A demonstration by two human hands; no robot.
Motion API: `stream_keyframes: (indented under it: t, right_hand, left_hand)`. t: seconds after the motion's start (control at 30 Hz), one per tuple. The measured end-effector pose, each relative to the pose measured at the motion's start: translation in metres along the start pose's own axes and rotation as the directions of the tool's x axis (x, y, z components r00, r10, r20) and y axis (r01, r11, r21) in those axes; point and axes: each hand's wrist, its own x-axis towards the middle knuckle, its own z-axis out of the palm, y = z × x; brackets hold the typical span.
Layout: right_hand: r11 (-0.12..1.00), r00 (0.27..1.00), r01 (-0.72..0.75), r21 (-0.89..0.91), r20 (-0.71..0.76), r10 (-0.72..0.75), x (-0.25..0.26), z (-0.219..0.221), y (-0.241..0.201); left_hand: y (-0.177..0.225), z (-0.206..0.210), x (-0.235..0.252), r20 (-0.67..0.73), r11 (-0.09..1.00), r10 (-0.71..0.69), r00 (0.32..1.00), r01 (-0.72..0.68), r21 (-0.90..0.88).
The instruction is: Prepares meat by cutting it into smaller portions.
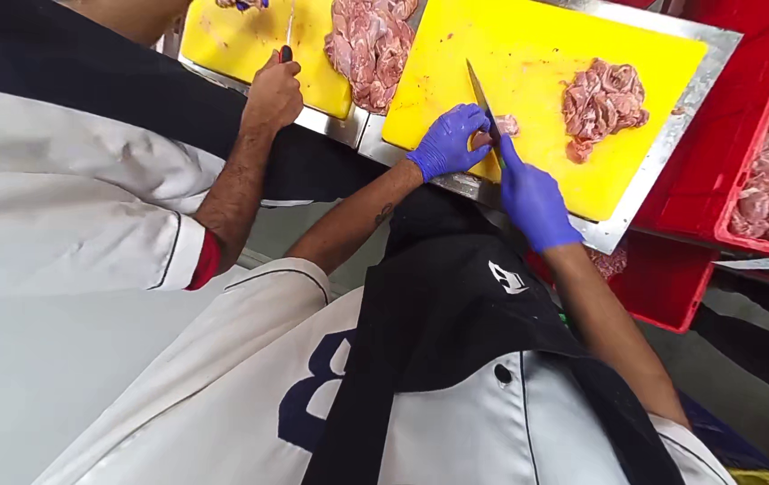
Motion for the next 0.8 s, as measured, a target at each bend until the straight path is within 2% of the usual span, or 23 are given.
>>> stream_keyframes:
  t: [0.1,0.17,0.23,0.27,0.33,0.43,0.53,0.7,0.8]
  right_hand:
    - [0.997,0.997,0.049,0.06,-0.054,-0.046,0.045,-0.001,-0.007]
    - [0.989,0.998,0.047,0.138,-0.05,-0.04,0.041,-0.01,0.0]
    - [0.973,0.998,0.011,0.229,-0.063,0.004,0.02,-0.027,0.01]
    - [0.969,0.997,-0.023,0.245,-0.063,0.04,0.007,-0.034,0.015]
    - [0.98,0.995,-0.078,0.184,-0.041,0.087,-0.018,-0.041,0.023]
    - [0.995,0.995,-0.097,-0.014,0.031,0.098,-0.053,-0.042,0.024]
    - [0.989,0.993,-0.099,-0.111,0.059,0.106,-0.066,-0.035,0.022]
    - [0.996,0.996,-0.085,0.031,-0.04,0.086,0.012,-0.009,0.013]
    - [0.993,0.995,-0.015,0.114,-0.095,0.026,0.041,-0.01,0.023]
  left_hand:
    - [0.002,-0.003,0.006,0.014,0.998,-0.058,0.998,0.058,0.013]
    - [-0.003,-0.011,0.013,-0.015,0.975,-0.218,0.976,0.218,-0.035]
    - [-0.014,-0.022,0.027,-0.075,0.905,-0.399,0.914,0.379,-0.194]
    - [-0.017,-0.024,0.031,-0.08,0.873,-0.433,0.898,0.396,-0.286]
    - [-0.014,-0.02,0.035,-0.024,0.871,-0.364,0.931,0.331,-0.363]
    - [0.007,-0.002,0.038,0.036,0.959,-0.199,0.979,0.202,-0.201]
    - [0.012,0.013,0.033,-0.001,0.984,-0.149,0.989,0.148,-0.096]
    - [0.013,0.015,0.033,-0.003,0.993,-0.104,0.995,0.104,-0.056]
    - [0.005,0.003,0.034,0.013,0.964,-0.152,0.988,0.151,-0.22]
